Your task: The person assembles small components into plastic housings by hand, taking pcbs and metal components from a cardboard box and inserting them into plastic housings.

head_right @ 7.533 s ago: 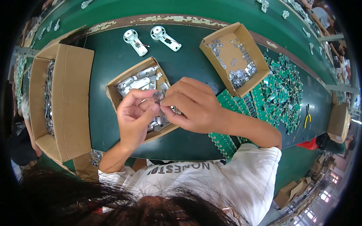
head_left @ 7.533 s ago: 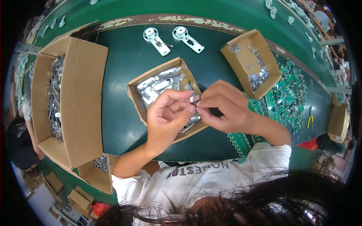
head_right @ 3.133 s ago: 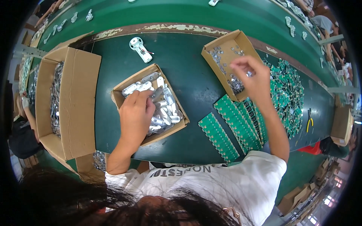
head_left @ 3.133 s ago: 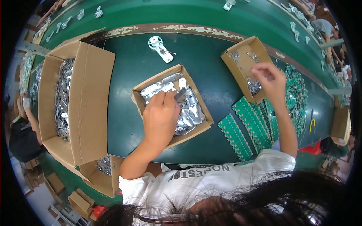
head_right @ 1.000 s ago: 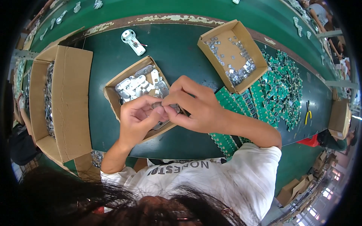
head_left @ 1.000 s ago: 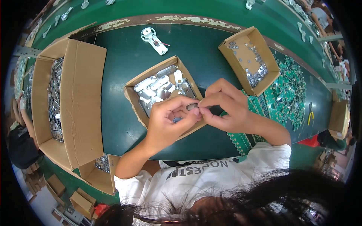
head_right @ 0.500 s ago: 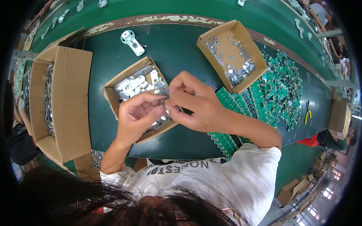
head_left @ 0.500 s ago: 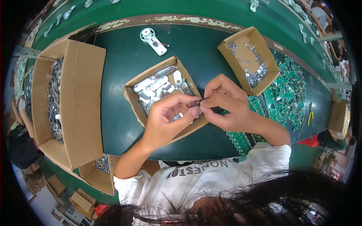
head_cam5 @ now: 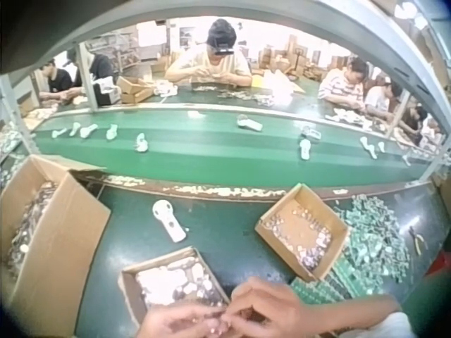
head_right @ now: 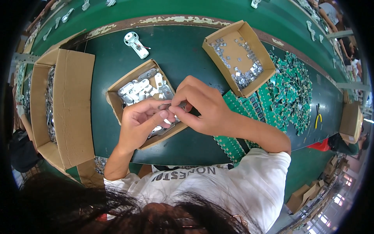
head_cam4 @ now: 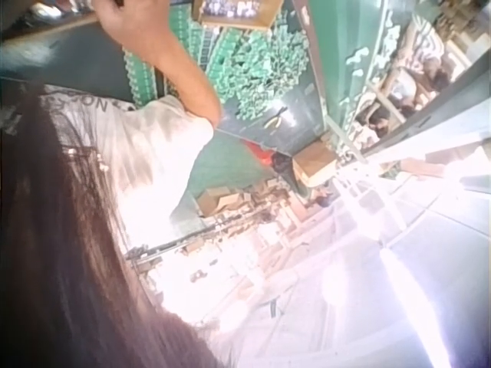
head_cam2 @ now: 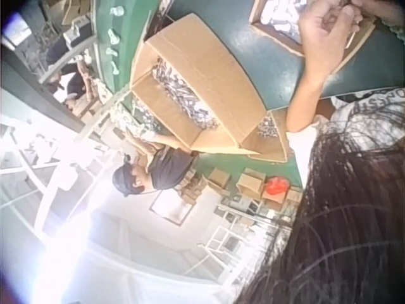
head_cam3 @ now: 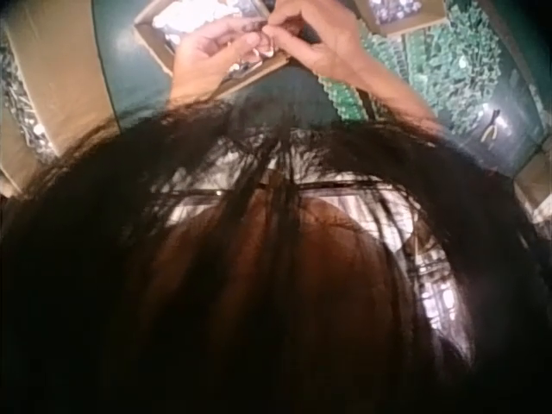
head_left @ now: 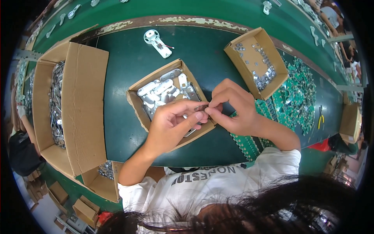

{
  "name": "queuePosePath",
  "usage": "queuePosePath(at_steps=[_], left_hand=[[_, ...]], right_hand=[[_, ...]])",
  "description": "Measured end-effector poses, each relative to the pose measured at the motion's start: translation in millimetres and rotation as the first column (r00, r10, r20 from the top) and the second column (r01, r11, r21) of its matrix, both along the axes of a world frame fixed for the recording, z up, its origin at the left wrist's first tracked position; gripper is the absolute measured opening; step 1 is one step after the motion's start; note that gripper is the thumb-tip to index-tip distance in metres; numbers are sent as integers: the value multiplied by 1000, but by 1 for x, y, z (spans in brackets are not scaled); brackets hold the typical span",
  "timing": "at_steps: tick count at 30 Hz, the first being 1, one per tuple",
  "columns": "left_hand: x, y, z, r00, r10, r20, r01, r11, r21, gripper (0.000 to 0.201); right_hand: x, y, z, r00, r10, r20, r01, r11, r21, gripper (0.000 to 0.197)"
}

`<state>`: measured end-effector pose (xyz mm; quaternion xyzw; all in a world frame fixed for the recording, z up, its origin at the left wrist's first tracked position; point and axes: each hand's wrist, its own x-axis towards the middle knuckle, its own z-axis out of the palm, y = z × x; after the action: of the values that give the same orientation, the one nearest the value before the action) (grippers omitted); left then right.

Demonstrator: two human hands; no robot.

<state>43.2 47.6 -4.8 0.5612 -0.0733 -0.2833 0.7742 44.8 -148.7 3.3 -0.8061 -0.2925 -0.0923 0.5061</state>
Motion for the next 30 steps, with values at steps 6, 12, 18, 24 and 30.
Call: queuePosePath(at_steps=[6,12,18,24,30], left_hand=[[0,3,-5,936,-21,351,-83,957,278,16],[-9,-1,-2,995,87,42,-80,987,-138,20],[-3,3,-6,1000,23,-1,-22,974,-224,23],[1,1,-1,999,45,29,-39,985,-168,22],[-2,4,-5,998,52,-19,-53,994,-94,22]], right_hand=[[-4,-1,-7,977,72,-199,-59,996,69,17],[-17,6,-4,805,259,-534,33,879,476,15],[-11,6,-13,903,199,-381,-14,900,436,17],[-3,-4,-8,993,113,-25,-108,982,154,23],[-4,-3,-10,998,70,2,-69,985,156,37]])
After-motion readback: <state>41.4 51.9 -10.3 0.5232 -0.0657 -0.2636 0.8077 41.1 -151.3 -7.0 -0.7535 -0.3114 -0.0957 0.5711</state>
